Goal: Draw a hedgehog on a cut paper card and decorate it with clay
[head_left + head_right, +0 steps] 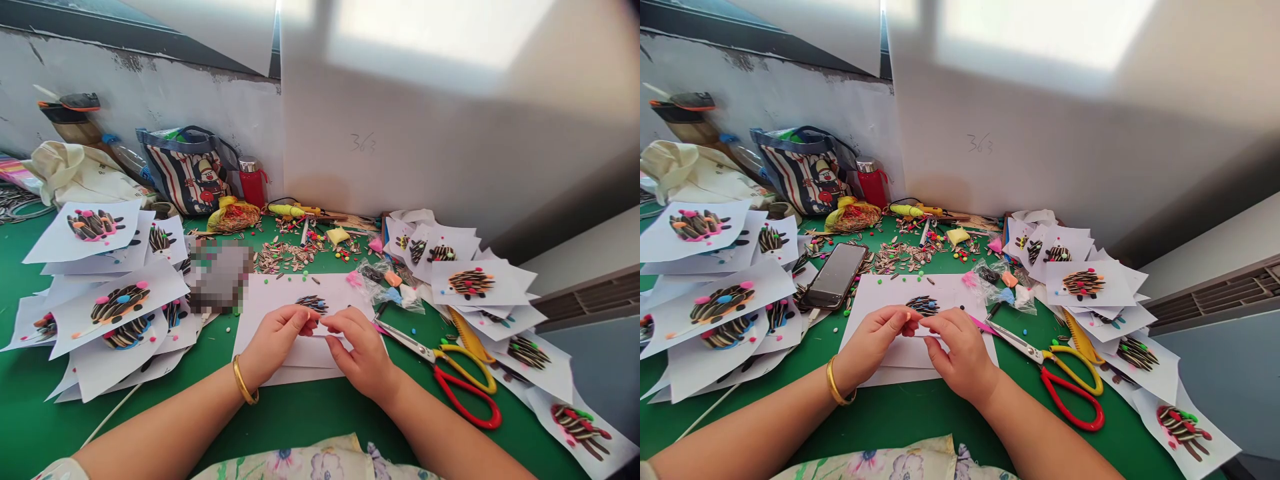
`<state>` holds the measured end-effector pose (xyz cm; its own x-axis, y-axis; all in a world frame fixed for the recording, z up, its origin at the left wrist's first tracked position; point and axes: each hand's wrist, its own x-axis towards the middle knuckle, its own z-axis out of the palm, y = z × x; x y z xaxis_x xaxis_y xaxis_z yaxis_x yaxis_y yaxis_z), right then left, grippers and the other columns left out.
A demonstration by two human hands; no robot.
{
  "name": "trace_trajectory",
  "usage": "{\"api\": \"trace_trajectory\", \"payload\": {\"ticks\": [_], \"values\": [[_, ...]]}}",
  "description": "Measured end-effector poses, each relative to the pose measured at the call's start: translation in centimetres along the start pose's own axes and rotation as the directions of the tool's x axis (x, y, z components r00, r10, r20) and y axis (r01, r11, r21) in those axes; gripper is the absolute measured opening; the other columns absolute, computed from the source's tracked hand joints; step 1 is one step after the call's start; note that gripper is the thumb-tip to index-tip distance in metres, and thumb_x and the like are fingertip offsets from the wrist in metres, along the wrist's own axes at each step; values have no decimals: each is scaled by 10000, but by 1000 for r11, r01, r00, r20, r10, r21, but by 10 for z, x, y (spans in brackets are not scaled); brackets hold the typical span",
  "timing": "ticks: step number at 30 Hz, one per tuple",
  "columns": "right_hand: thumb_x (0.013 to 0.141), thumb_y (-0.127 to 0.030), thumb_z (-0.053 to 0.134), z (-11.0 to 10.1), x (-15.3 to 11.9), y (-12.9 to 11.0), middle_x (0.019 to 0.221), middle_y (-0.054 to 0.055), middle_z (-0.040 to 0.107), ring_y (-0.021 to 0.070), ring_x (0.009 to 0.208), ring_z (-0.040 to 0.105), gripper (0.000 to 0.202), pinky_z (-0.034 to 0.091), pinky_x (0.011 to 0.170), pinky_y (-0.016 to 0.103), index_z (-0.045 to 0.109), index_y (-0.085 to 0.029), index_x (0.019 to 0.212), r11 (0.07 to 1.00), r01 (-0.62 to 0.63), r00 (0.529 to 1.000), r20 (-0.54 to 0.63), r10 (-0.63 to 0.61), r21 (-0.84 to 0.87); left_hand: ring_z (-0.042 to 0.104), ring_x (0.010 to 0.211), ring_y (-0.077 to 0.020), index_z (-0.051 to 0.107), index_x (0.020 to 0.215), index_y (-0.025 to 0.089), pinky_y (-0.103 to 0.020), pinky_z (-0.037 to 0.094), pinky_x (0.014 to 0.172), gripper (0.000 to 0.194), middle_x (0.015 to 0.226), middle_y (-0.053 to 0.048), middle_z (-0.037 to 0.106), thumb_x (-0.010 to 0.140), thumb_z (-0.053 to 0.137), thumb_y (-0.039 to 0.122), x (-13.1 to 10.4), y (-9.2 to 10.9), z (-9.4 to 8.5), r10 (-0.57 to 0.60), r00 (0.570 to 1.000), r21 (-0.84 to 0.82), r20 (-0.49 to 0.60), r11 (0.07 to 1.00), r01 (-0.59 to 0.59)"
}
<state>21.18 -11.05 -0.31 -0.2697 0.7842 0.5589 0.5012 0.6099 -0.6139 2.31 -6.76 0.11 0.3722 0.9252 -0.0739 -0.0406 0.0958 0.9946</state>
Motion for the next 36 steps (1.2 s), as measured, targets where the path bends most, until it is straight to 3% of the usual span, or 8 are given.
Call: {"api": "trace_trajectory", "payload": {"ticks": [5, 10, 13, 18, 23, 26, 32, 36], "values": [[902, -141, 582, 0, 0, 1, 870, 35, 619, 192, 850, 570, 94, 474, 754, 357, 578, -230, 932, 1000, -13, 999, -44, 13, 10, 647, 859, -184, 718, 989, 175, -311, 524, 814, 345, 938, -63, 720, 770, 743, 440, 0, -1, 1, -44, 998, -1, -38, 999, 44], [909, -198, 592, -2, -1, 1, 855, 36, 598, 191, 829, 553, 121, 454, 739, 354, 537, -221, 804, 1000, -17, 999, -36, 17, -2, 552, 677, -126, 673, 794, 165, -255, 472, 677, 327, 708, 2, 627, 763, 735, 484, 0, 0, -1, -29, 1000, -1, -9, 1000, 29], [918, -195, 571, -2, -1, 0, 870, 44, 604, 196, 840, 561, 93, 460, 750, 362, 570, -221, 830, 1000, -27, 999, -29, 27, 2, 507, 649, -111, 630, 717, 165, -238, 439, 641, 373, 681, 18, 590, 689, 798, 497, 1, -1, -2, -3, 1000, -5, -13, 1000, 3], [916, -175, 560, -1, 0, 0, 902, 56, 613, 204, 870, 578, 80, 476, 776, 373, 620, -224, 897, 999, -40, 999, -37, 40, 4, 535, 629, -127, 684, 758, 147, -266, 452, 648, 513, 646, -16, 603, 855, 570, 638, -1, -6, -2, -19, 999, -37, 34, 999, 20], [908, -162, 563, -1, 0, 0, 919, 59, 621, 205, 879, 583, 98, 484, 782, 373, 637, -225, 923, 999, -43, 998, -44, 43, 3, 613, 791, -149, 723, 965, 165, -289, 498, 789, 355, 838, -48, 692, 837, 687, 494, 0, -9, 0, -83, 996, -169, 28, 982, 86], [906, -155, 564, -1, 1, 0, 933, 60, 625, 205, 890, 584, 110, 489, 791, 377, 640, -229, 935, 999, -52, 997, -50, 52, 3, 634, 879, -167, 717, 1071, 178, -317, 502, 867, 363, 955, -69, 715, 797, 747, 414, 1, -9, 1, -119, 992, -237, 29, 964, 123], [902, -147, 554, -1, 1, 0, 957, 64, 629, 213, 909, 598, 171, 505, 795, 384, 650, -242, 1007, 998, -56, 996, -70, 56, -8, 591, 718, -133, 725, 895, 158, -278, 498, 734, 298, 754, -28, 671, 808, 722, 443, 1, -7, 0, -111, 993, -185, 29, 976, 114], [899, -144, 566, 0, -1, 2, 981, 65, 623, 214, 925, 599, 224, 506, 807, 390, 647, -248, 1080, 998, -66, 995, -82, 64, -23, 619, 814, -149, 704, 956, 181, -284, 499, 792, 308, 879, -27, 699, 740, 789, 383, 0, -4, 1, -86, 995, -129, 47, 987, 91]]}}
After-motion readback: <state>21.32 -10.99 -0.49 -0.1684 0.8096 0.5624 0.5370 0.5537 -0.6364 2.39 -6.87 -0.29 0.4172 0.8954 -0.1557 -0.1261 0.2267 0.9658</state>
